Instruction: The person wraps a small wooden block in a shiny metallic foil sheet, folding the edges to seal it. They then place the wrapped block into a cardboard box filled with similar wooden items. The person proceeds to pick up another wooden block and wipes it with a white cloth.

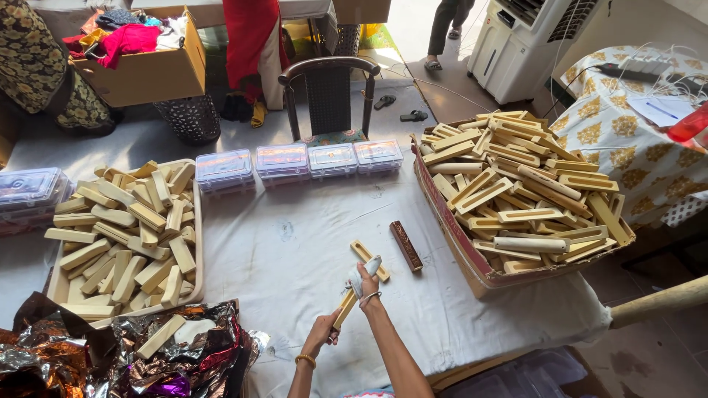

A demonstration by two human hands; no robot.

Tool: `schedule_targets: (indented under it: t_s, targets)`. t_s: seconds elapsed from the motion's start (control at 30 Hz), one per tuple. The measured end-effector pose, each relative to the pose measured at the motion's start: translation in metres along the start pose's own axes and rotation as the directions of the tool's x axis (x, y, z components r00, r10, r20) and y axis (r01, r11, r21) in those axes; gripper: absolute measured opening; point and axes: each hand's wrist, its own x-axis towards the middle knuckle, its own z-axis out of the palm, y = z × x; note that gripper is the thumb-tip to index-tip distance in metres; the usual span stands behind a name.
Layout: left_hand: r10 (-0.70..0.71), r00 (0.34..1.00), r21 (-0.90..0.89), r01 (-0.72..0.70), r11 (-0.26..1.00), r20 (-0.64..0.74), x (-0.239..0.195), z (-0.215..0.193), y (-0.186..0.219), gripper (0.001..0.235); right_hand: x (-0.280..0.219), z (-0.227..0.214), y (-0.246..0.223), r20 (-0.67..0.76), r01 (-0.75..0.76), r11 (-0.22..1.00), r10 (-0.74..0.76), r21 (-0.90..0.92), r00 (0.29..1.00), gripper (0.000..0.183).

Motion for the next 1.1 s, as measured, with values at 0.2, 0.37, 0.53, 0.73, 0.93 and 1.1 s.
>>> schedule_targets:
  t_s: [0.2,0.37,0.53,0.73,0.93,1.1]
  targets:
    - [0.116,0.98,-0.148,-0.14,0.979,-0.16,0.033,0.009,0.003,0.055,-0.037,0.029,0.004,0.156,-0.126,0.986,0.143,-0.113,0.977,0.036]
    - [0.046,0.995,-0.174,-0.061,0.983,-0.092,0.034,-0.003,-0.012,0.052,-0.035,0.022,0.027,0.214,-0.109,0.951,0.175,-0.289,0.961,0.036]
    - [-0.063,0.998,-0.014,0.064,0.998,0.026,0.001,-0.013,0.005,0.055,0.009,-0.014,0.032,0.026,-0.073,0.99,0.076,-0.123,0.997,0.034]
    - [0.043,0.998,0.012,-0.042,0.999,-0.052,0.013,0.002,0.01,0.056,-0.002,-0.008,0.02,0.032,-0.088,0.996,0.087,0.006,0.996,0.035]
    - [0.074,0.988,-0.037,-0.08,0.996,-0.135,0.04,-0.008,-0.009,0.052,-0.022,0.006,0.031,0.239,-0.161,0.958,0.219,-0.239,0.946,0.036]
    - [0.05,0.999,0.056,-0.05,0.997,0.011,0.018,-0.023,-0.008,0.056,0.018,-0.022,0.036,0.076,-0.103,0.994,0.104,-0.02,0.992,0.033]
